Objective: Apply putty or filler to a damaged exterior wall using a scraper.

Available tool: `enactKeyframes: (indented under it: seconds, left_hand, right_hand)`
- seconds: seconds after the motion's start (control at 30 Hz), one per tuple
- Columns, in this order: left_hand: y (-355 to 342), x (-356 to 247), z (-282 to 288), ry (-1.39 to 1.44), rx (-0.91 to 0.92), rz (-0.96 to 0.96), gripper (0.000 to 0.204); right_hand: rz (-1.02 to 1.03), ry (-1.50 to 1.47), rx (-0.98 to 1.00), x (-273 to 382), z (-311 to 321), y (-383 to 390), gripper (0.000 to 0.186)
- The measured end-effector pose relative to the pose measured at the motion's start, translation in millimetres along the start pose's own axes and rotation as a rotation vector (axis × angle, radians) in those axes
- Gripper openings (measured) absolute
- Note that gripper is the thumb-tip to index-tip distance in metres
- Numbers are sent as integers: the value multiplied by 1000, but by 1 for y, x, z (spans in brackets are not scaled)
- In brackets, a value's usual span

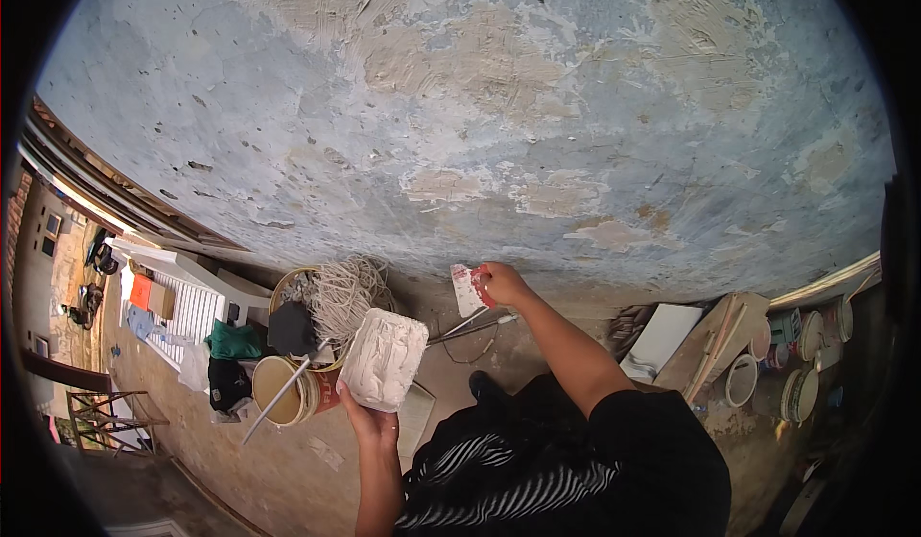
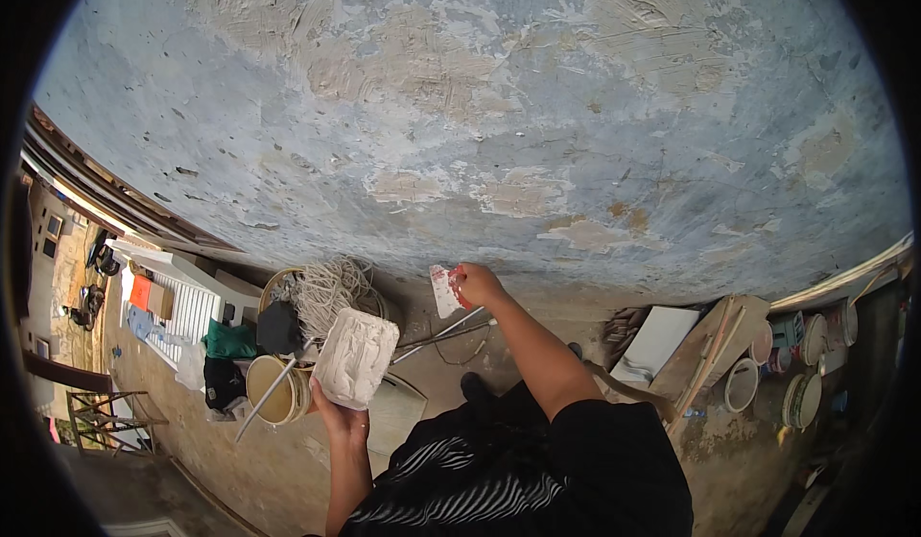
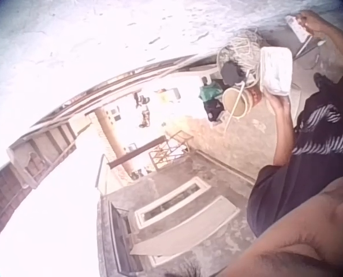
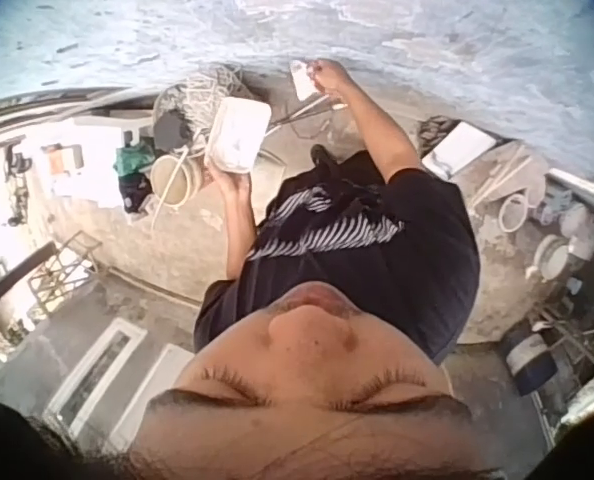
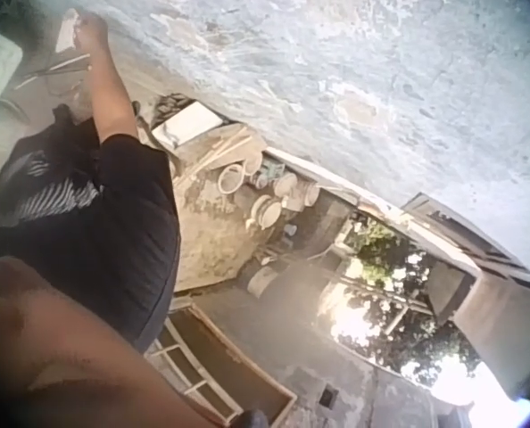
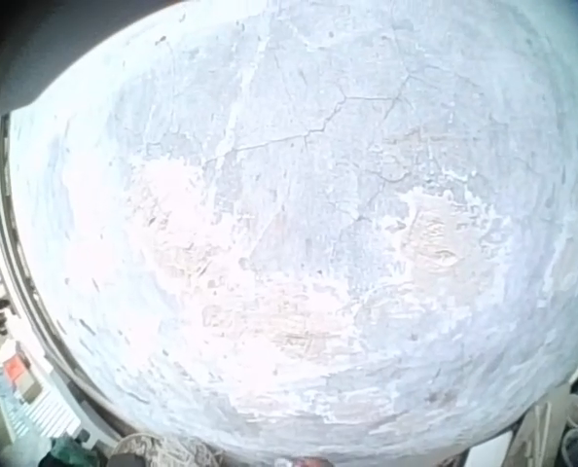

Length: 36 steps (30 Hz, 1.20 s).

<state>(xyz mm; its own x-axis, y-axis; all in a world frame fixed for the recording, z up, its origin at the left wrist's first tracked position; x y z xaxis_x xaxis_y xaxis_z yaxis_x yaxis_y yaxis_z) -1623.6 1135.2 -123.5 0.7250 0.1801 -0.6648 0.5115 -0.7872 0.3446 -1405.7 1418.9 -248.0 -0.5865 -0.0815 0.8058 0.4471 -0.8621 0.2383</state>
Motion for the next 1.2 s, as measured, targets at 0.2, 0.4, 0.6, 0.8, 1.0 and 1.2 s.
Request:
enactKeyframes:
  seconds: [0.2,0.4,0.6,0.8,1.0,1.2]
  left_hand:
    - [40,-4,9,27,112,91,68]
    - [84,17,3,13,257,269,66]
    - [131,30,1,1,322,351,63]
    - [164,33,4,-22,379,389,60]
    - [174,32,20,-13,389,350,65]
    - [189,16,21,-9,358,315,71]
  right_hand:
    - [58,-792,-94,82,32,149,14]
    - [109,-866,-175,114,26,281,19]
    - [256,-312,-342,145,37,360,19]
    - [336,35,-412,166,9,401,23]
    - [469,42,-253,203,-37,430,24]
    - [280,-537,-206,174,-29,423,20]
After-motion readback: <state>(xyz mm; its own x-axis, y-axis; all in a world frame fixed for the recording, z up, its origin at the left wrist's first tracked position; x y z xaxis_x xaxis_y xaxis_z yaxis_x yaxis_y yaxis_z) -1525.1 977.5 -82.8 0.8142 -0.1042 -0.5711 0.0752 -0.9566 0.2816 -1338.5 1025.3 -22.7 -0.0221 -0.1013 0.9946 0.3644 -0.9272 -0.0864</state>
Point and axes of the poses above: each hand's wrist, its own y-axis away from the middle knuckle, its own z-axis out of the back of the hand, x = y × z, the point moved 5 cm from there along -y, towards the middle knuckle, and after that the axes turned 3 degrees about x, right-handed, at the moved point
